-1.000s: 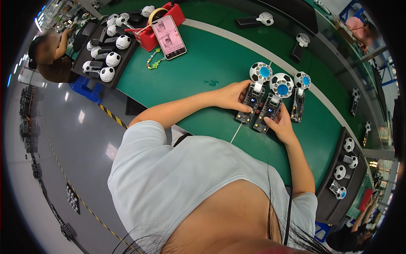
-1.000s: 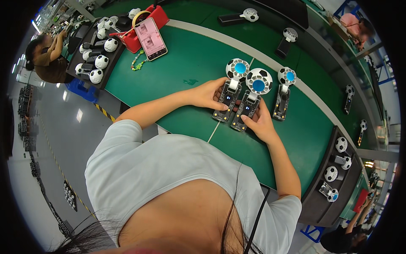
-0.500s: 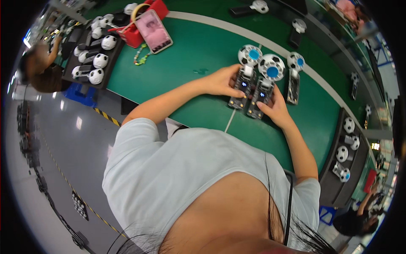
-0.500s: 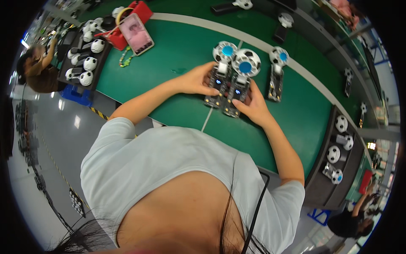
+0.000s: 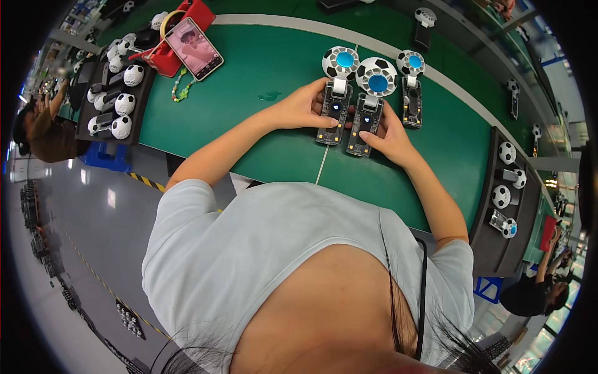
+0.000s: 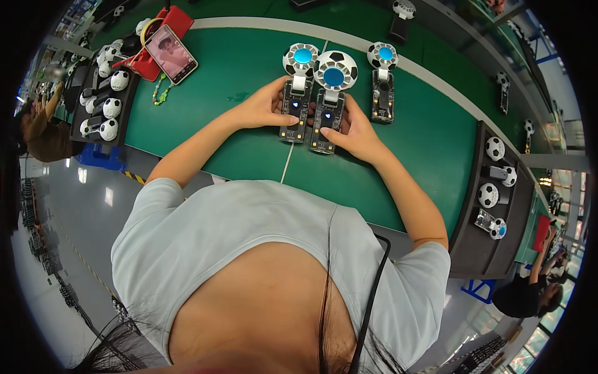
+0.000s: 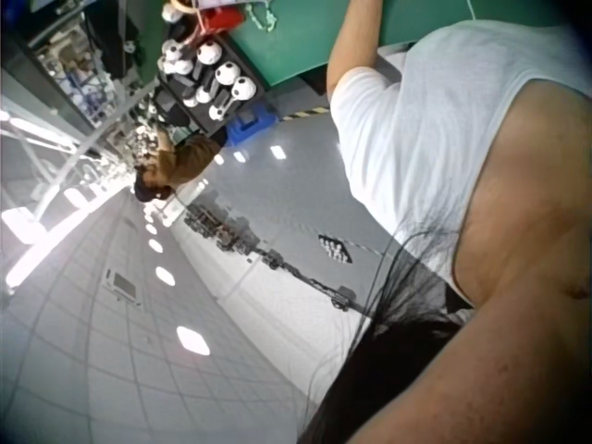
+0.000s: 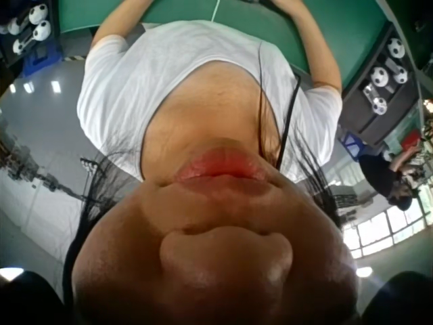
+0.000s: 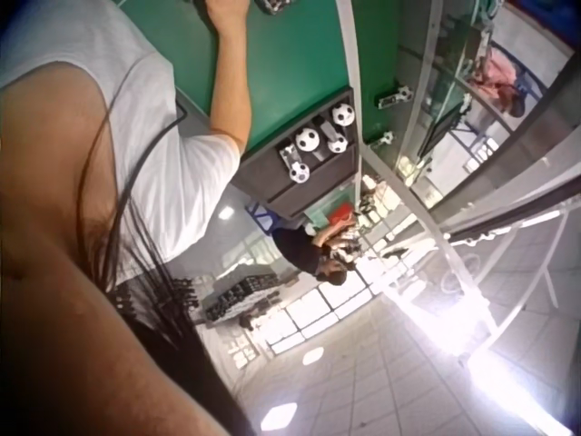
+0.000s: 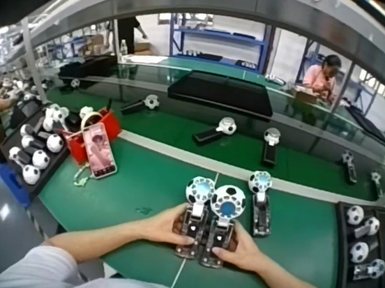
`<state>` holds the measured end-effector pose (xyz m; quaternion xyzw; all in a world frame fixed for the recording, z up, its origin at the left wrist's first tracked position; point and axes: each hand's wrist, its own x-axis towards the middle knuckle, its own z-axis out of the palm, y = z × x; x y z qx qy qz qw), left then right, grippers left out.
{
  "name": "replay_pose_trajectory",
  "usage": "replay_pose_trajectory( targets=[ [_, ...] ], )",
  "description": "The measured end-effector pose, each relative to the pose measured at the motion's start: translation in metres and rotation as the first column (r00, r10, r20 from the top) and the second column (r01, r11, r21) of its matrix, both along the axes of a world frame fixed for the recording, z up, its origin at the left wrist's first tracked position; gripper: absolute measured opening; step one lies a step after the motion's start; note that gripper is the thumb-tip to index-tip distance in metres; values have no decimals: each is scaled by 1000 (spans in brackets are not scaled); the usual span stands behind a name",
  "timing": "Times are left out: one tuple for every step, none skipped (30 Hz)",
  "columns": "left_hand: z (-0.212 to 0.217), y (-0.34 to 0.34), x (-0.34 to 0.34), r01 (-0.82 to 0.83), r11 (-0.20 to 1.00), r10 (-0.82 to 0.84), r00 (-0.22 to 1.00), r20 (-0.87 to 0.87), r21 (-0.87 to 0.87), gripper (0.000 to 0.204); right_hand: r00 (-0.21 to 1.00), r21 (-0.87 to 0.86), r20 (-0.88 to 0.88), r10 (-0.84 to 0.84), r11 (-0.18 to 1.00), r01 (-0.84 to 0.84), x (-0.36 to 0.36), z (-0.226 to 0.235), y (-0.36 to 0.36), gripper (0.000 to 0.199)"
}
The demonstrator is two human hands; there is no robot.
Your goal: Assembling and inspecting small soccer robot units on an assembly line.
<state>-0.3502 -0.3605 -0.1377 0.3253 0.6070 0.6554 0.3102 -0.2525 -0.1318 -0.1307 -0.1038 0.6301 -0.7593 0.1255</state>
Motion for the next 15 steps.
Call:
replay_pose_trajectory(
  targets=[
    [0,0,0,-2,1000,2,1000,0,0,64,1000,0,0,2,1000,-2,0,1,0,69],
    [1,-1,1,-4,1000,4,1000,4,2,65,1000,7,7,2,1000,-2,0,3,-1,67],
    [2,-1,1,-5,1000,5,1000,9,5,65,1000,15,14,1,1000,-1,-1,6,-1,64],
    [2,-1,1,-6,1000,6,1000,13,8,65,1000,22,21,0,1000,-1,-1,8,-2,62],
    [3,-1,1,-6,1000,6,1000,17,10,65,1000,30,28,-1,1000,0,-1,9,-2,60],
    [3,-1,1,-6,1000,6,1000,17,11,65,1000,31,28,-1,1000,1,-1,9,-2,60],
    [4,-1,1,6,1000,-6,999,32,3,68,1000,27,28,-1,1000,0,0,9,-2,60],
    [4,-1,0,17,1000,-17,999,46,-4,70,1000,23,27,0,1000,0,0,9,-2,60],
    [5,-2,0,29,1000,-28,998,61,-12,73,1000,19,27,0,1000,-1,0,10,-2,60],
    [5,-1,0,41,999,-39,996,76,-19,76,1000,15,26,1,1000,-2,0,10,-1,60],
    [4,-2,0,38,999,-37,996,76,-18,76,1000,17,26,4,1000,-4,0,10,-1,60],
    [4,-2,0,39,999,-38,997,73,-18,76,1000,7,27,9,1000,-9,0,9,-1,61],
    [4,-2,0,40,999,-39,997,70,-18,76,1000,-2,27,15,1000,-15,0,9,-1,62],
    [3,-1,0,41,999,-40,997,67,-19,76,999,-12,28,21,1000,-21,0,8,-1,63],
    [2,-1,1,42,999,-40,997,65,-20,76,999,-22,29,27,999,-27,1,7,-1,63]
  ],
)
